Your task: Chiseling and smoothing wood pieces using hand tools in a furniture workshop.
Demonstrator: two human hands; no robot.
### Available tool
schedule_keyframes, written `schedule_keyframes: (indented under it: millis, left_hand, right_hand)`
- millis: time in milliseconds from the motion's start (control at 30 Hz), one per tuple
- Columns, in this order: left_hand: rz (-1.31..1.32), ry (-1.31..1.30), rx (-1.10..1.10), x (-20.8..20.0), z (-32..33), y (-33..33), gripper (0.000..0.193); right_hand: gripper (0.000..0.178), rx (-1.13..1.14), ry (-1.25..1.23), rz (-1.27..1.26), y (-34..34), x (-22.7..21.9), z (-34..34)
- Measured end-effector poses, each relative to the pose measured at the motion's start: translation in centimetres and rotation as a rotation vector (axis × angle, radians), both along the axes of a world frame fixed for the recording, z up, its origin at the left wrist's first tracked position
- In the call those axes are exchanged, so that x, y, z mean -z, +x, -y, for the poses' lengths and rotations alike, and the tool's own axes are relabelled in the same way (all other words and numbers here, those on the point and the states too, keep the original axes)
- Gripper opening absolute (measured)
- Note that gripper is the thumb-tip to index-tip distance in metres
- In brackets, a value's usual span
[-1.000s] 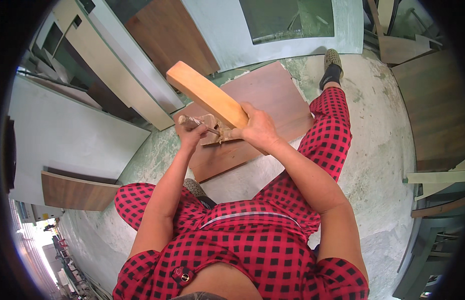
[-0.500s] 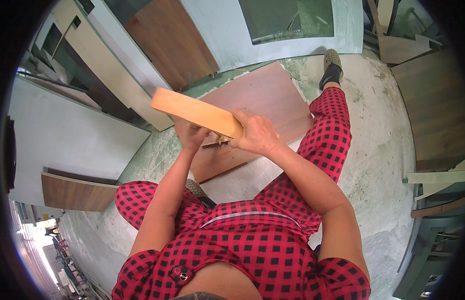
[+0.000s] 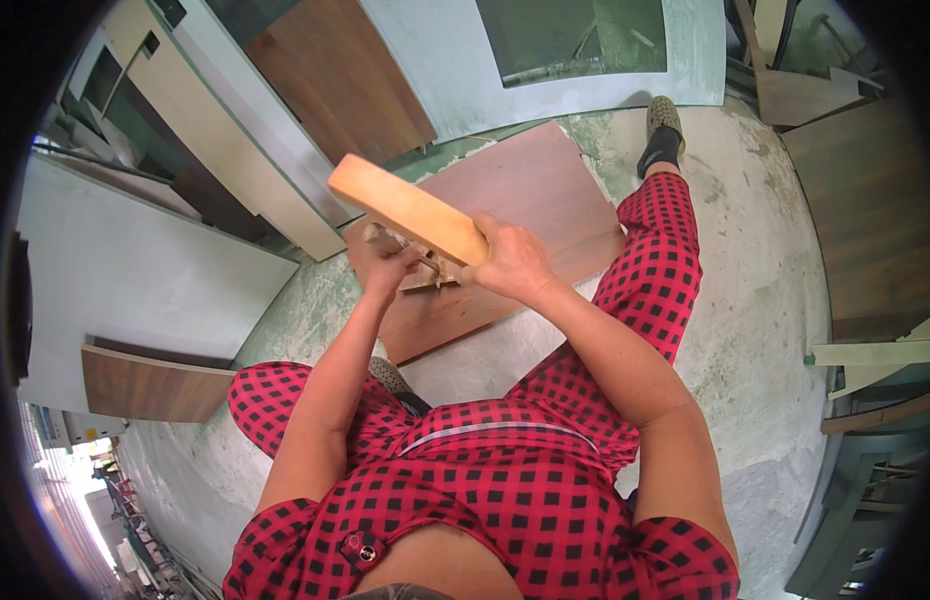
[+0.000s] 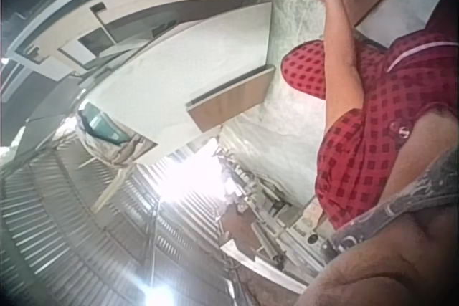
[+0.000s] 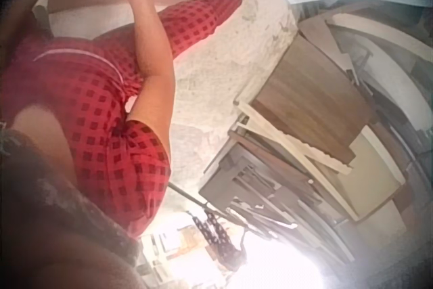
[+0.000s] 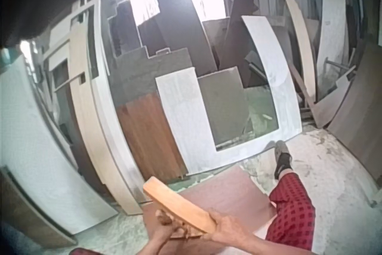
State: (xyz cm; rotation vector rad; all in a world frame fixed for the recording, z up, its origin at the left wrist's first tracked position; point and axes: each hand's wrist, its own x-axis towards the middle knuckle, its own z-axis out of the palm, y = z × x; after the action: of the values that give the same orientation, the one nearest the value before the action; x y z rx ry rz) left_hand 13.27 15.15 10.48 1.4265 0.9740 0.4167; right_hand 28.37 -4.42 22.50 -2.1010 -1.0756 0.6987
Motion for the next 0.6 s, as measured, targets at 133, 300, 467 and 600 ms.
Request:
schedule_keyframes:
  millis: [133, 300, 467, 600]
  left_hand:
    - [-0.059, -0.155, -0.080, -1.8, 0.1, -0.5, 0.029]
    - [-0.002, 0.060, 0.032, -0.7, 0.3, -0.7, 0.010]
    - [-0.003, 0.231, 0.161, 1.2, 0.0, -0.8, 0.013]
    - [0.101, 0.237, 0.083, 0.3, 0.9, -0.4, 0.017]
  right_hand:
    - [0.073, 0.092, 0.084, -0.105, 0.3, -0.1, 0.0]
    - [0.070, 0.062, 0.120, -0.046, 0.1, -0.1, -0.1]
    - [0.073, -0.007, 0.345, 0.010, -0.4, 0.2, 0.4]
    - [0.075, -0.102, 0.290, 0.063, -0.3, -0.5, 0.6]
